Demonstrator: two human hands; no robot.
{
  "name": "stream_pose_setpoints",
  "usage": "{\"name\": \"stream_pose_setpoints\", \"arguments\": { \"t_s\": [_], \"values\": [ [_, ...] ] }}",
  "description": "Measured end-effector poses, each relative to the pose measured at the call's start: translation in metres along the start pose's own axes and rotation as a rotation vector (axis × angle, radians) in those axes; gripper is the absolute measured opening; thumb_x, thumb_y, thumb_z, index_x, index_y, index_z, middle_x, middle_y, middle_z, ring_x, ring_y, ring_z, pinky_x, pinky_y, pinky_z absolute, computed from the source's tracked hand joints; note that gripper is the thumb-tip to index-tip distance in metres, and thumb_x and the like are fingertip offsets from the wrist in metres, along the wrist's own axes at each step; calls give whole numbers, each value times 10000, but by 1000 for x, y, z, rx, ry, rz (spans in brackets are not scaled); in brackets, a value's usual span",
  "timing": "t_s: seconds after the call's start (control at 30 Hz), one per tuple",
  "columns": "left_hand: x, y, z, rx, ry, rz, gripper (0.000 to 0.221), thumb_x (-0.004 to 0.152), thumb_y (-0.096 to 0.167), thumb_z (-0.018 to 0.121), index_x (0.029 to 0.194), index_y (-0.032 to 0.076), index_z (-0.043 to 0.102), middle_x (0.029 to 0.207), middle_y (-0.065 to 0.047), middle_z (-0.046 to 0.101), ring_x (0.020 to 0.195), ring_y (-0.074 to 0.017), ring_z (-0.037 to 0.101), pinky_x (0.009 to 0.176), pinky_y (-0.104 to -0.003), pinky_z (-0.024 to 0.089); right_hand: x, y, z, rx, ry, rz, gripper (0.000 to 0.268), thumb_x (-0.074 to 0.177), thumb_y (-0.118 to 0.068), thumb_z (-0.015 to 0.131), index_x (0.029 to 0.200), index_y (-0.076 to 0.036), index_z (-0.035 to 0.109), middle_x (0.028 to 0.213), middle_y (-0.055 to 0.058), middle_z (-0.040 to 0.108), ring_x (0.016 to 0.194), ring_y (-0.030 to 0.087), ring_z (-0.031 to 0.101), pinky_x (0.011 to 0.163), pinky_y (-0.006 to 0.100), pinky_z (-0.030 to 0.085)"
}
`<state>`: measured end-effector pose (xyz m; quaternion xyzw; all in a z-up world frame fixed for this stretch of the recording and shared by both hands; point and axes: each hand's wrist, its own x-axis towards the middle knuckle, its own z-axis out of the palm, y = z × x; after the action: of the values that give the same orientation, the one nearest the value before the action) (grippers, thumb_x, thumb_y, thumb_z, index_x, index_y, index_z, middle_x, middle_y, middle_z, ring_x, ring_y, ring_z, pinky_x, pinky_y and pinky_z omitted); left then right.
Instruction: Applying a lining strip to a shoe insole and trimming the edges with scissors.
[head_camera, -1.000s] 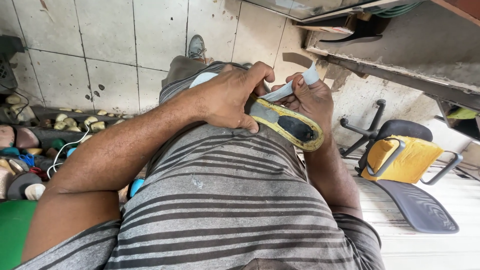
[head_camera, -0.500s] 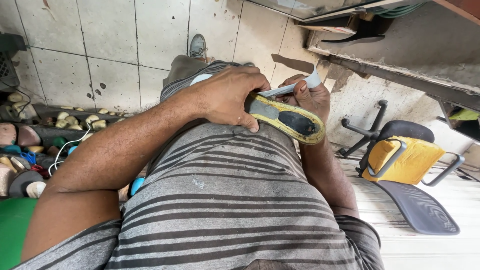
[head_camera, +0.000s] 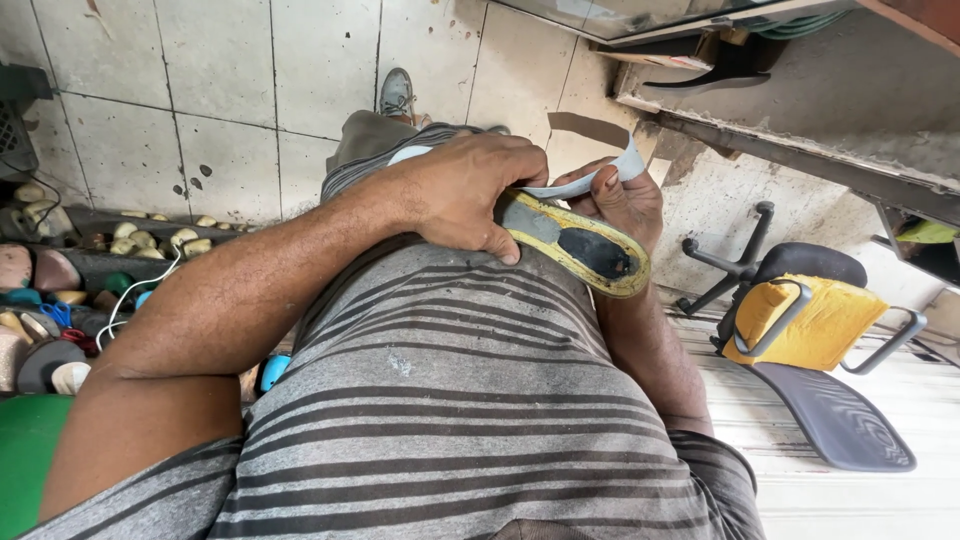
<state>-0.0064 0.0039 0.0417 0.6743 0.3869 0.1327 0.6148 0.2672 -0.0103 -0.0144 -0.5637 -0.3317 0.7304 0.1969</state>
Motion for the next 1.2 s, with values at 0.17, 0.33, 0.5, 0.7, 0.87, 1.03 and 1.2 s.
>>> {"name": "stream_pose_setpoints", "arguments": {
  "t_s": [0.17, 0.33, 0.5, 0.7, 0.87, 1.03, 1.2],
  "values": [
    [1, -4, 1, -22, 18, 38, 591, 673, 316, 983, 1074, 66, 629, 1006, -163, 672, 1015, -439, 659, 917, -599, 480, 4, 23, 8, 234, 150, -137, 303, 1023, -196, 649, 949, 90, 580, 949, 400, 684, 938, 471, 769, 774, 434, 674],
    [2, -7, 3, -63, 53, 64, 550, 666, 284, 986, 1041, 88, 635, 959, -146, 668, 958, -433, 668, 877, -592, 511, 6, 30, 8, 278, 126, -193, 327, 1028, -209, 627, 960, 105, 569, 947, 421, 663, 924, 499, 756, 768, 477, 662],
    [4, -9, 4, -118, 85, 67, 531, 673, 296, 981, 1023, 83, 643, 952, -160, 668, 934, -430, 670, 862, -578, 529, 8, 34, 7, 345, 87, -278, 365, 1036, -229, 593, 976, 129, 553, 944, 454, 631, 902, 541, 737, 760, 541, 645],
    [1, -10, 4, -138, 116, 75, 529, 671, 277, 985, 1026, 60, 658, 938, -171, 662, 894, -408, 668, 834, -540, 546, 11, 37, 5, 408, 46, -368, 405, 1044, -249, 560, 993, 153, 536, 942, 486, 600, 879, 583, 718, 752, 605, 628],
    [2, -13, 6, -139, 119, 70, 537, 658, 288, 991, 1021, 62, 668, 924, -169, 659, 873, -399, 668, 814, -534, 552, 11, 47, -4, 485, 48, -373, 454, 1035, -277, 556, 1002, 176, 532, 945, 520, 576, 847, 618, 706, 731, 660, 616],
    [1, -14, 6, -136, 134, 50, 522, 655, 289, 1004, 985, 62, 667, 874, -146, 649, 821, -368, 651, 771, -494, 542, -4, 9, 22, 495, 83, -302, 449, 999, -316, 596, 899, 122, 605, 891, 404, 689, 805, 447, 766, 783, 510, 659],
    [-2, -15, 7, -148, 155, 36, 555, 647, 302, 1000, 1000, 38, 663, 858, -190, 649, 820, -406, 658, 745, -513, 538, -8, 4, 15, 566, 100, -259, 401, 981, -310, 625, 949, 90, 637, 925, 373, 710, 814, 418, 772, 791, 512, 665]
  ]
}}
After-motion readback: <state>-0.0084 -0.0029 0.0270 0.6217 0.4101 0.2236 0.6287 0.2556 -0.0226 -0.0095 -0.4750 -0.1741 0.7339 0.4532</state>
